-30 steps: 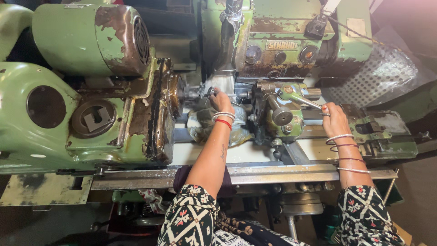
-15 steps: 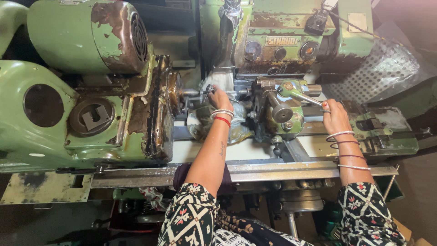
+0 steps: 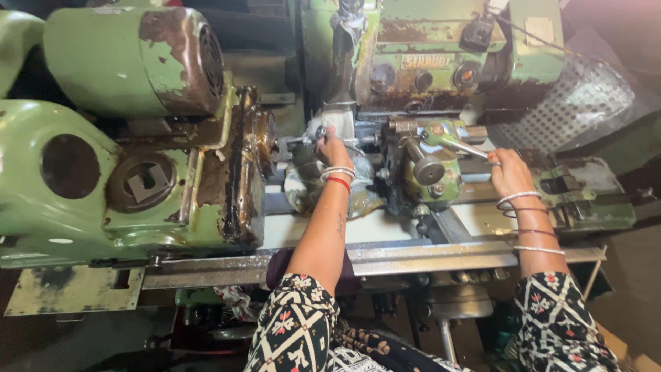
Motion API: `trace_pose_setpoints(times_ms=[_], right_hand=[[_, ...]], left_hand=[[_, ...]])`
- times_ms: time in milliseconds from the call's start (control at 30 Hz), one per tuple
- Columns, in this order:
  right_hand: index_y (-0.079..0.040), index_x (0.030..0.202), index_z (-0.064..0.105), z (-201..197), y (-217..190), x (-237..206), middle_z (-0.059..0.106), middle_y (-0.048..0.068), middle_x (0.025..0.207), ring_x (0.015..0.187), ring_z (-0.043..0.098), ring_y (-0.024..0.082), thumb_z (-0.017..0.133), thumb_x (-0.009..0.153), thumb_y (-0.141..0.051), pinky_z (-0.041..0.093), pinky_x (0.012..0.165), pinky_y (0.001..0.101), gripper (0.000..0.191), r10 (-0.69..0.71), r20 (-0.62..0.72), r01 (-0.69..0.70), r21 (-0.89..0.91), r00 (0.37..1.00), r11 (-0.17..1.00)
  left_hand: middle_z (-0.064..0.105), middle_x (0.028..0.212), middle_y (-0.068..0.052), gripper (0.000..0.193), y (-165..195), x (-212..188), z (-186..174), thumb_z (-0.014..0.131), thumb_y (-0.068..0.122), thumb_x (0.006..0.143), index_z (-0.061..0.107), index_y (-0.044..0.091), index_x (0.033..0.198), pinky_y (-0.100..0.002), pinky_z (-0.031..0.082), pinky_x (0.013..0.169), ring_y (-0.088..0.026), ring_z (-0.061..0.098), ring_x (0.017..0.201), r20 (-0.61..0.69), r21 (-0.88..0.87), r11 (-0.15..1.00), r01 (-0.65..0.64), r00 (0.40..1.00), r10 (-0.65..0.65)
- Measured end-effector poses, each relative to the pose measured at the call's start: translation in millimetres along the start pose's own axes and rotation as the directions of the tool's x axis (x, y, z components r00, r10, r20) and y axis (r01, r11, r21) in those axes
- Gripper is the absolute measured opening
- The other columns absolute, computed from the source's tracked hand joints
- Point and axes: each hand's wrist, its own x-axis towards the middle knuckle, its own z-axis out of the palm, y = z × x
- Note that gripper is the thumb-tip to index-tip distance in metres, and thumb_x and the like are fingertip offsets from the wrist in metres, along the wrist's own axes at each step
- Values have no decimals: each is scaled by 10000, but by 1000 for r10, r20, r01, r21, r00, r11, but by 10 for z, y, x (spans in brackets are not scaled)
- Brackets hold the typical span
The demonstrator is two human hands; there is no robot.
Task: The person repeatedly picks up cylindrical metal rods from a tray, inserts them into a lathe chuck, operates the machine, and then removes the rods to place them back into the tray. This cycle is performed multiple times in a workshop setting.
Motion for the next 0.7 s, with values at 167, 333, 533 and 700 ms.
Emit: trace_pose_setpoints(times_ms=[167,333,533,700], right_hand=[[-59,1137,688,-9,-99,-89,657,280,1102,1039,628,489,506,974,-125,495,937,550,253,26,38,-24,-42,999,999],[-58,1115,667,167,-272,-265,671,289,1046,923,645,512,562,949,-184,502,805,607,233,150,-33,-154,-210,988,966],[-53,1169,672,-22,-19,77,648,299,1133,1071,602,511,499,968,-125,481,948,574,275,-53,23,54,-66,998,996],[-59,1175,675,13,72,159,642,287,1163,1093,592,507,499,985,-150,465,949,570,274,26,36,-23,-62,999,998]], left_hand=[[747,1012,-198,520,-96,216,-55,711,414,895,744,-94,1003,-434,500,842,-291,648,872,13,-10,998,65,998,-65],[672,1272,-129,540,-124,372,-110,723,385,880,680,-62,1181,-346,456,988,-214,621,1125,206,-521,794,312,949,-238],[607,1307,-174,586,-193,284,-99,702,346,971,492,-64,1333,-385,444,1027,-273,593,1158,-16,-244,945,217,974,-228],[727,1236,-201,564,-176,405,-203,639,422,969,666,-81,1223,-380,512,933,-293,675,1060,15,-136,981,140,990,-140]])
